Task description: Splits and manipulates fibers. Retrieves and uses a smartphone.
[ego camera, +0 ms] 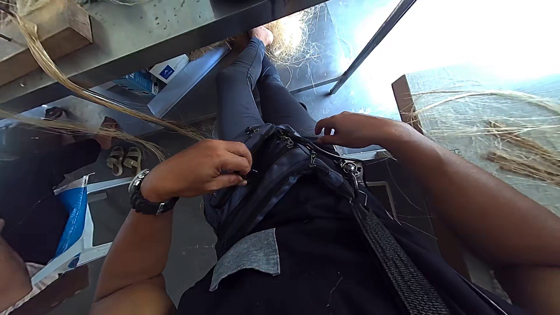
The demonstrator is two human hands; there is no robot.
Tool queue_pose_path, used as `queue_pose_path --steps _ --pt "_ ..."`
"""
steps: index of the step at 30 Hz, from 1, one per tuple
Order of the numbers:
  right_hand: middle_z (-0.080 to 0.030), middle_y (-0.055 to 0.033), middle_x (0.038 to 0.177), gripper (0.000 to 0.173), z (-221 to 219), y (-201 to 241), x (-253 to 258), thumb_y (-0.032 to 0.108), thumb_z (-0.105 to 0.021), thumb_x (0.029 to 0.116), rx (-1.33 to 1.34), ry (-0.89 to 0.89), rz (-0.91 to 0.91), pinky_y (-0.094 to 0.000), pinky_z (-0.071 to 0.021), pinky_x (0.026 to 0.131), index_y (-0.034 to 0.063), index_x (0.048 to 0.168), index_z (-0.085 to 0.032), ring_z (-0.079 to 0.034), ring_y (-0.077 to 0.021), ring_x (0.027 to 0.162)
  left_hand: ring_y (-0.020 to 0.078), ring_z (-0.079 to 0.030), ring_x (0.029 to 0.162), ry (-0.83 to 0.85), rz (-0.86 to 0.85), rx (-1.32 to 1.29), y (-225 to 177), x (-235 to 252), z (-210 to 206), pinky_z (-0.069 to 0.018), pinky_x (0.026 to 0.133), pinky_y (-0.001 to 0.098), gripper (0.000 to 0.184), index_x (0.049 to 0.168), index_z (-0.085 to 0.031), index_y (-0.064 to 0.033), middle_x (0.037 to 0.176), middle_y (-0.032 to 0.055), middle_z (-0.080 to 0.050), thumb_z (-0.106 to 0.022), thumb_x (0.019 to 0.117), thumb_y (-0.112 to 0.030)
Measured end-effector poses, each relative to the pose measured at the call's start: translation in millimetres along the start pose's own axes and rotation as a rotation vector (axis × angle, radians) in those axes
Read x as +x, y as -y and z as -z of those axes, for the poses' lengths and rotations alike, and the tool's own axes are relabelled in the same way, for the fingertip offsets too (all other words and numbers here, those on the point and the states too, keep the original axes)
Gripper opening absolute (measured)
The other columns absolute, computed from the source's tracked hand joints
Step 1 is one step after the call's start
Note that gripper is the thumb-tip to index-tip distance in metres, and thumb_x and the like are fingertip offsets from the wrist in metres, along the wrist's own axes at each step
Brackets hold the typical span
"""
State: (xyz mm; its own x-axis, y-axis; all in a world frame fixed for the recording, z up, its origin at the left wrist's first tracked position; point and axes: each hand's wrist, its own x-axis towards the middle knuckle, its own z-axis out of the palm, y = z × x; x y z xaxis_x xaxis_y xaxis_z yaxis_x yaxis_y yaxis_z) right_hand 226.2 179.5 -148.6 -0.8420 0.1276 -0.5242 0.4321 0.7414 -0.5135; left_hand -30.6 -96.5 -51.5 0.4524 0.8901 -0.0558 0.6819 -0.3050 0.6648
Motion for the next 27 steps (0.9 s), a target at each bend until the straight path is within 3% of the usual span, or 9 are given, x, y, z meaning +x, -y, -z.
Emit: queue_pose_path --steps 5,8,10,15,18,23,27 --pt "-0.073 -0.0093 0.098 0.027 4.2 -0.4 -3.4 0.030 -0.061 0.1048 0.094 -0.090 0.073 -0.0501 -0.0577 0.084 0.0080 0.119 -0.070 -0.071 -0.0245 0.085 0.0020 -0.065 0.091 0.066 0.206 0.106 -9.3 -48.6 -4.4 -0.0564 0.079 0.0226 0.022 0.096 -0.075 -0.0190 0.099 -0.0082 -0.068 -0.058 0.1002 -0.032" --pt "-0.073 -0.0089 0.099 0.027 6.7 2.5 -3.3 0.029 -0.061 0.1049 0.116 -0.088 0.099 -0.0482 -0.0577 0.083 0.0079 0.119 -0.070 -0.071 -0.0232 0.084 0.0070 -0.065 0.091 0.145 0.332 0.126 -16.3 -58.2 -16.9 -0.0562 0.078 0.0294 0.021 0.099 -0.075 -0.0185 0.100 -0.0046 -0.067 -0.058 0.1003 -0.031" --pt "-0.073 -0.0084 0.097 0.027 5.9 4.0 -1.1 0.029 -0.061 0.1049 0.113 -0.075 0.108 -0.0481 -0.0575 0.082 0.0082 0.119 -0.070 -0.071 -0.0226 0.082 0.0091 -0.067 0.088 0.150 0.314 0.171 -19.0 -45.7 -17.0 -0.0567 0.076 0.0326 0.021 0.099 -0.076 -0.0184 0.095 -0.0042 -0.069 -0.058 0.1005 -0.028" --pt "-0.073 -0.0084 0.097 0.026 5.7 4.4 -0.9 0.029 -0.061 0.1049 0.115 -0.063 0.089 -0.0469 -0.0572 0.082 0.0078 0.119 -0.070 -0.070 -0.0221 0.083 0.0031 -0.065 0.077 0.154 0.059 0.162 -2.6 8.7 5.4 -0.0549 0.068 0.0266 0.021 0.090 -0.075 -0.0181 0.082 -0.0087 -0.069 -0.060 0.0994 -0.030" --pt "-0.073 -0.0070 0.097 0.026 6.1 2.1 -3.3 0.030 -0.061 0.1048 0.121 -0.083 0.069 -0.0460 -0.0574 0.081 0.0089 0.119 -0.070 -0.070 -0.0210 0.082 0.0036 -0.063 0.072 0.190 -0.001 0.167 -1.8 23.2 11.8 -0.0524 0.064 0.0269 0.020 0.087 -0.072 -0.0175 0.076 -0.0085 -0.066 -0.061 0.0992 -0.028" --pt "-0.074 -0.0079 0.097 0.026 7.7 4.0 -4.0 0.029 -0.062 0.1047 0.128 -0.090 0.094 -0.0476 -0.0576 0.081 0.0085 0.118 -0.070 -0.071 -0.0219 0.082 0.0039 -0.066 0.094 0.093 0.056 0.215 -8.8 -6.9 24.8 -0.0572 0.081 0.0245 0.023 0.091 -0.076 -0.0180 0.097 -0.0085 -0.070 -0.059 0.1003 -0.030" --pt "-0.074 -0.0070 0.095 0.025 7.9 5.2 -1.6 0.029 -0.062 0.1047 0.144 -0.103 0.114 -0.0473 -0.0577 0.080 0.0086 0.116 -0.071 -0.070 -0.0215 0.081 0.0080 -0.067 0.085 0.043 0.157 0.378 -16.4 -9.3 15.6 -0.0565 0.075 0.0307 0.025 0.093 -0.073 -0.0180 0.088 -0.0066 -0.069 -0.053 0.1019 -0.030"
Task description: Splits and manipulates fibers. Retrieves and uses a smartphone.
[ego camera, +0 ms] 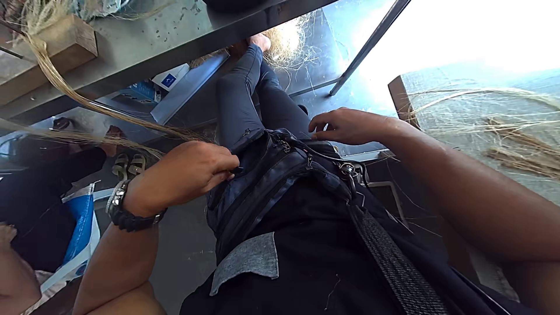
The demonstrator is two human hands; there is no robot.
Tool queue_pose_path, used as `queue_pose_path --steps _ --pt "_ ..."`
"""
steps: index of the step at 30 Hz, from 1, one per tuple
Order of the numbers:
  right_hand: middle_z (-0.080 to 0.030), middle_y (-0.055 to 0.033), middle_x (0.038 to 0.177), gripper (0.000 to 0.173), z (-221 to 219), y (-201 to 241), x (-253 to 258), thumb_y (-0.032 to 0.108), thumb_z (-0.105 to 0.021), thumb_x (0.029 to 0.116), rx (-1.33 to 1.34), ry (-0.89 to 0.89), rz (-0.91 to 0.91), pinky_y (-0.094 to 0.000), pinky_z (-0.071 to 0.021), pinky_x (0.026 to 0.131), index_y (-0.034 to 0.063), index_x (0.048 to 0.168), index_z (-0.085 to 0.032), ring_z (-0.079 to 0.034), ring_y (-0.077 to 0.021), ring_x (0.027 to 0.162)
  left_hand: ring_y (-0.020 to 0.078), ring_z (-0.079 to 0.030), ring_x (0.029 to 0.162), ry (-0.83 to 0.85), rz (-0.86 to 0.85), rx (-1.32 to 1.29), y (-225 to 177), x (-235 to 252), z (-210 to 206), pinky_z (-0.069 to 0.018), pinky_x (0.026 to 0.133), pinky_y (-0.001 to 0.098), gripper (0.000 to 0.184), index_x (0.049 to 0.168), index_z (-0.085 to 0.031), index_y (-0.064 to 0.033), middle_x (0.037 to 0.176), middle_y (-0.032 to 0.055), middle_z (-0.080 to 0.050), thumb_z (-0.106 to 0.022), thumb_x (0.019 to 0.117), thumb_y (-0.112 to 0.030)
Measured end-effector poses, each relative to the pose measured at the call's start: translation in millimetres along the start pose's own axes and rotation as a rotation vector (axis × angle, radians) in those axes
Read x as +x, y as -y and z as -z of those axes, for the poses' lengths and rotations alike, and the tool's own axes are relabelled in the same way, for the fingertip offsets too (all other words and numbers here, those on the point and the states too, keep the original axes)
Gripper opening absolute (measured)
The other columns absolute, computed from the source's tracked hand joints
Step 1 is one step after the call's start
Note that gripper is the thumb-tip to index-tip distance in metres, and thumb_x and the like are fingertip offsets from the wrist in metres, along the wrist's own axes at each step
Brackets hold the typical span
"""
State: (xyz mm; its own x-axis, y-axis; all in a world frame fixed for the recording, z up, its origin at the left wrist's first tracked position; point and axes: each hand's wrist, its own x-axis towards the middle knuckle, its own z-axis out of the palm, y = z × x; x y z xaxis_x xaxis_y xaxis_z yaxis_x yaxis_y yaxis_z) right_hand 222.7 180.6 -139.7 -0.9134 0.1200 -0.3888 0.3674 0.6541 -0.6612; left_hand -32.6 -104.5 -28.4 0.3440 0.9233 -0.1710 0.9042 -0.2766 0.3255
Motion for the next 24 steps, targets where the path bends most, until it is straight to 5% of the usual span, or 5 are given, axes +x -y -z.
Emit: queue_pose_path --steps 11,20,24 --pt "-0.074 -0.0061 0.097 0.022 0.7 -2.3 -1.6 0.025 -0.062 0.1042 0.039 -0.077 0.058 -0.0437 -0.0594 0.081 0.0089 0.115 -0.071 -0.072 -0.0190 0.084 0.0188 -0.063 0.107 -0.081 -0.140 0.029 -3.8 26.3 -0.4 -0.0525 0.087 0.0400 0.025 0.096 -0.077 -0.0193 0.106 -0.0027 -0.070 -0.055 0.1016 -0.030" --pt "-0.074 -0.0070 0.097 0.023 0.5 1.6 -2.0 0.025 -0.062 0.1043 0.036 -0.056 0.013 -0.0447 -0.0584 0.081 0.0081 0.116 -0.071 -0.071 -0.0202 0.083 0.0241 -0.065 0.103 -0.084 -0.093 -0.048 32.1 108.5 -6.5 -0.0549 0.090 0.0430 0.018 0.104 -0.073 -0.0094 0.105 0.0083 -0.066 -0.062 0.1005 -0.023" --pt "-0.074 -0.0076 0.098 0.023 -0.5 -0.6 -1.9 0.025 -0.062 0.1043 0.021 -0.053 0.020 -0.0455 -0.0584 0.082 0.0074 0.116 -0.072 -0.071 -0.0209 0.085 0.0224 -0.065 0.089 -0.039 0.047 -0.089 47.4 129.2 -25.2 -0.0552 0.077 0.0458 0.018 0.098 -0.070 -0.0090 0.095 0.0065 -0.062 -0.061 0.1019 -0.024"
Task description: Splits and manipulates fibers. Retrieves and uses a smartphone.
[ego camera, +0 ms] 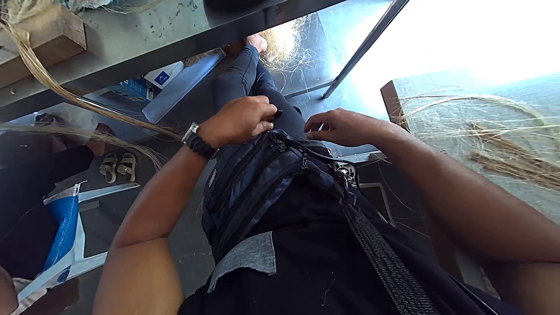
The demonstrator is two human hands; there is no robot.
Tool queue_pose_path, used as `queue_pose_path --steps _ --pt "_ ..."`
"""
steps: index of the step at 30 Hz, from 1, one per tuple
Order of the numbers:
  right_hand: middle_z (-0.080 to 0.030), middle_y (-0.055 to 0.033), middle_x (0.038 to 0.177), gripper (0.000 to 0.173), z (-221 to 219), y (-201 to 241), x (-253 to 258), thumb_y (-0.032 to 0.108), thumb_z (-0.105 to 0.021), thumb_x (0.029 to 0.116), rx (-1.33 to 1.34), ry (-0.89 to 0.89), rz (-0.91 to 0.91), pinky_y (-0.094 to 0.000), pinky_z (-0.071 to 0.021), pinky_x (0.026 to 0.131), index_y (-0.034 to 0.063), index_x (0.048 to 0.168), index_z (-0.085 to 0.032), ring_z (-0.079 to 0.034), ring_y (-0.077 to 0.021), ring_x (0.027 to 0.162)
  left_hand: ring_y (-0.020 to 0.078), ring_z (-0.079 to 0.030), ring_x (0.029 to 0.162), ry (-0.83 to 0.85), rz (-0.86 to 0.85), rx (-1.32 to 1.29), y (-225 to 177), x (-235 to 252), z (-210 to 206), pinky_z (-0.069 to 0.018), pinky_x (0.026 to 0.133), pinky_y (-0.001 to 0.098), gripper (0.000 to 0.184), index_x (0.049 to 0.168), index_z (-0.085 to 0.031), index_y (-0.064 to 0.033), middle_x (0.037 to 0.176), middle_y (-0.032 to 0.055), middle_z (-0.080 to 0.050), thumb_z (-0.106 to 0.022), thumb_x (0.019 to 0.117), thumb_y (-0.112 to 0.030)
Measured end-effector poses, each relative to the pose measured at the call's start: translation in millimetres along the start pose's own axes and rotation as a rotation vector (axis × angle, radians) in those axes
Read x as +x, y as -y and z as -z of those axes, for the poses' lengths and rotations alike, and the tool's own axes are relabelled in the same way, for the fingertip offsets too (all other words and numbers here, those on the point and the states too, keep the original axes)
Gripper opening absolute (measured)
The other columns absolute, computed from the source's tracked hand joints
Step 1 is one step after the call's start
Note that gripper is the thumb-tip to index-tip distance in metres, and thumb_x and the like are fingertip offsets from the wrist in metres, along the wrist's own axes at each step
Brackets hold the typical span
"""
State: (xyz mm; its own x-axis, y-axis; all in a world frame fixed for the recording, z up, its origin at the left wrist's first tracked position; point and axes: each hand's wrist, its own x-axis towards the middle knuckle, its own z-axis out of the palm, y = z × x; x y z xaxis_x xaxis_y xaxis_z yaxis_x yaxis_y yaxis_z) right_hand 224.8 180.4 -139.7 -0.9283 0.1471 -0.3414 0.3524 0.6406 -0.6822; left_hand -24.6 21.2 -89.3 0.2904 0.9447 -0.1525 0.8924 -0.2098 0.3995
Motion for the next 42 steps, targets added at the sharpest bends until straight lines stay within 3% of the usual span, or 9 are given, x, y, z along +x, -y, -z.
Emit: queue_pose_path --steps 5,12,17,19,24,29,32,37,42 --pt "-0.074 -0.0072 0.098 0.023 1.5 -0.5 -2.7 0.026 -0.062 0.1042 0.022 -0.022 0.035 -0.0455 -0.0588 0.082 0.0083 0.115 -0.072 -0.072 -0.0205 0.085 0.0254 -0.067 0.099 -0.139 0.124 0.043 -26.3 -31.5 6.7 -0.0570 0.086 0.0478 0.025 0.121 -0.067 -0.0113 0.108 0.0087 -0.067 -0.062 0.1010 -0.025" --pt "-0.073 -0.0011 0.099 0.020 4.7 8.9 -5.0 0.023 -0.059 0.1042 0.228 -0.219 0.149 -0.0327 -0.0609 0.076 0.0114 0.116 -0.070 -0.071 -0.0107 0.081 0.0324 -0.054 0.130 -0.182 -0.022 0.126 -68.6 -60.4 -13.9 -0.0491 0.100 0.0530 0.031 0.127 -0.072 -0.0225 0.136 0.0129 -0.060 -0.056 0.1025 -0.032" --pt "-0.070 -0.0039 0.104 0.021 2.3 26.0 -13.1 0.017 -0.058 0.1034 0.381 -0.440 0.453 -0.0276 -0.0619 0.077 0.0044 0.110 -0.072 -0.070 -0.0111 0.088 0.0336 -0.052 0.132 -0.256 -0.086 0.156 -66.5 -57.5 -22.8 -0.0443 0.108 0.0526 0.024 0.101 -0.075 -0.0128 0.128 0.0132 -0.063 -0.055 0.1015 -0.026" --pt "-0.069 -0.0063 0.108 0.020 4.2 36.9 -19.2 0.016 -0.058 0.1027 0.361 -0.473 0.537 -0.0289 -0.0617 0.082 0.0023 0.107 -0.072 -0.069 -0.0128 0.095 0.0326 -0.056 0.126 -0.262 -0.068 0.162 -71.8 -67.6 -17.9 -0.0472 0.103 0.0504 0.022 0.100 -0.073 -0.0098 0.123 0.0129 -0.064 -0.054 0.1005 -0.022" --pt "-0.066 -0.0069 0.122 0.022 1.3 69.2 -36.3 0.029 -0.065 0.0967 0.123 -0.403 0.618 -0.0317 -0.0567 0.093 0.0131 0.103 -0.079 -0.063 -0.0151 0.112 0.0247 -0.063 0.083 -0.216 0.022 0.179 -83.6 -110.6 -17.1 -0.0517 0.068 0.0400 0.021 0.097 -0.070 -0.0082 0.085 0.0058 -0.063 -0.051 0.1005 -0.018" --pt "-0.057 -0.0080 0.143 0.043 -12.0 87.7 -45.3 0.057 -0.065 0.0910 -0.128 -0.287 0.554 -0.0435 -0.0487 0.101 0.0278 0.121 -0.076 -0.054 -0.0231 0.129 0.0173 -0.059 0.073 -0.039 0.126 0.051 -81.7 -157.9 -22.9 -0.0504 0.062 0.0352 0.023 0.090 -0.066 -0.0143 0.075 -0.0005 -0.056 -0.048 0.1010 -0.022" --pt "-0.048 -0.0108 0.153 0.054 -17.9 93.4 -49.6 0.065 -0.063 0.0876 -0.274 -0.207 0.491 -0.0510 -0.0438 0.106 0.0307 0.129 -0.071 -0.047 -0.0290 0.137 0.0211 -0.063 0.072 0.212 0.196 -0.060 -82.6 -191.7 -29.9 -0.0528 0.060 0.0431 0.018 0.090 -0.064 -0.0152 0.076 0.0016 -0.058 -0.050 0.0993 -0.022" --pt "-0.048 -0.0158 0.153 0.040 -25.9 98.8 -52.3 0.049 -0.063 0.0913 -0.424 -0.199 0.470 -0.0549 -0.0400 0.111 0.0272 0.122 -0.074 -0.044 -0.0348 0.142 0.0193 -0.065 0.075 0.456 0.310 -0.178 -93.8 -230.8 -34.4 -0.0544 0.063 0.0449 0.011 0.089 -0.065 -0.0200 0.078 -0.0014 -0.063 -0.060 0.0987 -0.024" --pt "-0.054 -0.0177 0.146 0.028 -34.2 103.0 -47.4 0.027 -0.056 0.0955 -0.478 -0.229 0.456 -0.0543 -0.0431 0.107 0.0230 0.112 -0.078 -0.051 -0.0362 0.136 0.0183 -0.069 0.077 0.198 0.265 -0.136 -98.0 -208.9 -32.0 -0.0575 0.065 0.0443 0.031 0.110 -0.071 -0.0214 0.084 -0.0007 -0.069 -0.047 0.1058 -0.040"
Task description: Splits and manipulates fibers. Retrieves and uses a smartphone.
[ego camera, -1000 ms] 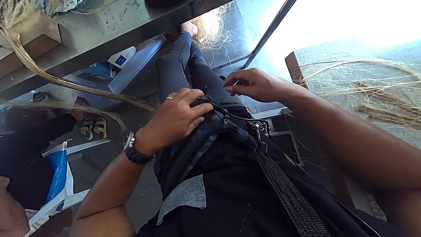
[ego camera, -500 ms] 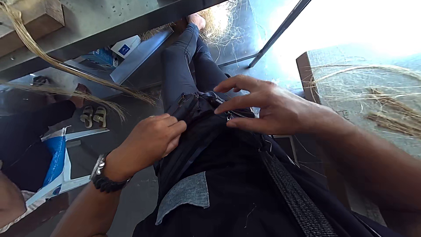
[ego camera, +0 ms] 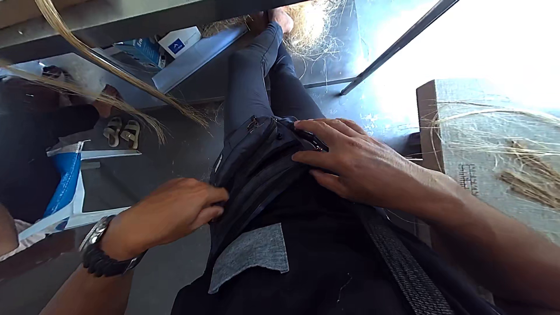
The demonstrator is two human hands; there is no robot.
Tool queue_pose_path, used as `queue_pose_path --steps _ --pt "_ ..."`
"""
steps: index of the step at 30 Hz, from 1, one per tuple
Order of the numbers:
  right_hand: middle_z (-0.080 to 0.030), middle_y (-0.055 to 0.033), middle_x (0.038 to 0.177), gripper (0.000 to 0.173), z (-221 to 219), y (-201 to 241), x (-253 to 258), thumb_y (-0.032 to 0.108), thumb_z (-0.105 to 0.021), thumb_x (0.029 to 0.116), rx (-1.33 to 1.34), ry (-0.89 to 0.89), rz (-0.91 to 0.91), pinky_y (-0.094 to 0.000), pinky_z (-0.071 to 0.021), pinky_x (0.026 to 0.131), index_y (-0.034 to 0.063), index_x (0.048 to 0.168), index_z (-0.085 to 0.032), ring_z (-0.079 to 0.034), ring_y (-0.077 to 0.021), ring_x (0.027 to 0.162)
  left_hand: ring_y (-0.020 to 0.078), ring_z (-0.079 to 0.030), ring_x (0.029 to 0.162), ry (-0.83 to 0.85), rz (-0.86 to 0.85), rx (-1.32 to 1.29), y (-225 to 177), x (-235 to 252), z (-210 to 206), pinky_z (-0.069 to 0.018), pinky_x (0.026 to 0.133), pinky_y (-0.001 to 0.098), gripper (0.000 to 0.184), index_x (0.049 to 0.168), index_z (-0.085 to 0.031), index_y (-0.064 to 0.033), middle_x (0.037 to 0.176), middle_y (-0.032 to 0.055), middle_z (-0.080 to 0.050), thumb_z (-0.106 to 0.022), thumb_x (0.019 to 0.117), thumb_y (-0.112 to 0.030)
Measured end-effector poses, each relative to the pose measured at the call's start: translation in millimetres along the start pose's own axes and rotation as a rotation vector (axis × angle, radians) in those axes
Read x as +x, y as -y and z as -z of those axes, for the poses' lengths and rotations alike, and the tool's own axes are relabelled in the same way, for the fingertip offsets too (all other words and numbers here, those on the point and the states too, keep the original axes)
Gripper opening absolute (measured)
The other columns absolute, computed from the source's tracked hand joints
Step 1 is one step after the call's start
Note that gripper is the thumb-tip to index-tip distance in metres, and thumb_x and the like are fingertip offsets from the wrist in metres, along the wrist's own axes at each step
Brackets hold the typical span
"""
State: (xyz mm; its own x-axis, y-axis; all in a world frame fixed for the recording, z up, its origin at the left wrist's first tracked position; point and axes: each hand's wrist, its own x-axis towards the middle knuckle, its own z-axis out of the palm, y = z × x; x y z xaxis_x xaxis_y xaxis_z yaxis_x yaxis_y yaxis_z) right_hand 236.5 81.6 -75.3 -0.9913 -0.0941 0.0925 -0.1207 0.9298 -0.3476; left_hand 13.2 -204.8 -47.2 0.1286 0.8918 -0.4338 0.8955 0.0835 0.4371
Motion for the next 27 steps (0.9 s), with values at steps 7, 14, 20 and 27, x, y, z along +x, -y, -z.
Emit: queue_pose_path --steps 7,14,20,27 --pt "-0.063 -0.0136 0.136 0.025 7.4 1.6 5.0 0.017 -0.052 0.0958 -0.004 -0.087 0.095 -0.0527 -0.0438 0.105 0.0148 0.094 -0.077 -0.057 -0.0319 0.127 0.0144 -0.065 0.065 -0.229 -0.045 0.127 -14.3 45.6 7.8 -0.0511 0.053 0.0369 0.031 0.109 -0.072 -0.0254 0.072 -0.0048 -0.064 -0.043 0.1058 -0.035" --pt "-0.067 -0.0140 0.126 0.022 27.0 6.1 22.5 0.013 -0.053 0.0976 -0.089 -0.141 0.209 -0.0571 -0.0436 0.105 0.0120 0.096 -0.076 -0.060 -0.0347 0.123 0.0150 -0.055 0.051 -0.362 0.172 0.114 -19.5 60.0 11.6 -0.0424 0.045 0.0379 0.040 0.090 -0.062 -0.0207 0.058 -0.0063 -0.049 -0.042 0.1053 -0.052" --pt "-0.068 -0.0139 0.123 0.022 38.8 12.5 39.7 0.011 -0.053 0.0976 -0.121 -0.133 0.253 -0.0590 -0.0421 0.105 0.0109 0.096 -0.075 -0.061 -0.0356 0.121 0.0253 -0.056 0.051 -0.407 0.299 0.212 -10.7 65.0 13.4 -0.0412 0.044 0.0442 0.021 0.086 -0.061 -0.0153 0.059 0.0017 -0.051 -0.061 0.0977 -0.033" --pt "-0.066 -0.0127 0.126 0.024 38.7 17.1 47.7 0.010 -0.053 0.0968 -0.073 -0.009 0.286 -0.0610 -0.0392 0.109 0.0129 0.093 -0.076 -0.059 -0.0343 0.124 0.0298 -0.057 0.054 -0.441 0.370 0.370 2.3 35.5 43.2 -0.0376 0.044 0.0448 0.016 0.086 -0.060 -0.0149 0.062 0.0053 -0.053 -0.056 0.0991 -0.024"
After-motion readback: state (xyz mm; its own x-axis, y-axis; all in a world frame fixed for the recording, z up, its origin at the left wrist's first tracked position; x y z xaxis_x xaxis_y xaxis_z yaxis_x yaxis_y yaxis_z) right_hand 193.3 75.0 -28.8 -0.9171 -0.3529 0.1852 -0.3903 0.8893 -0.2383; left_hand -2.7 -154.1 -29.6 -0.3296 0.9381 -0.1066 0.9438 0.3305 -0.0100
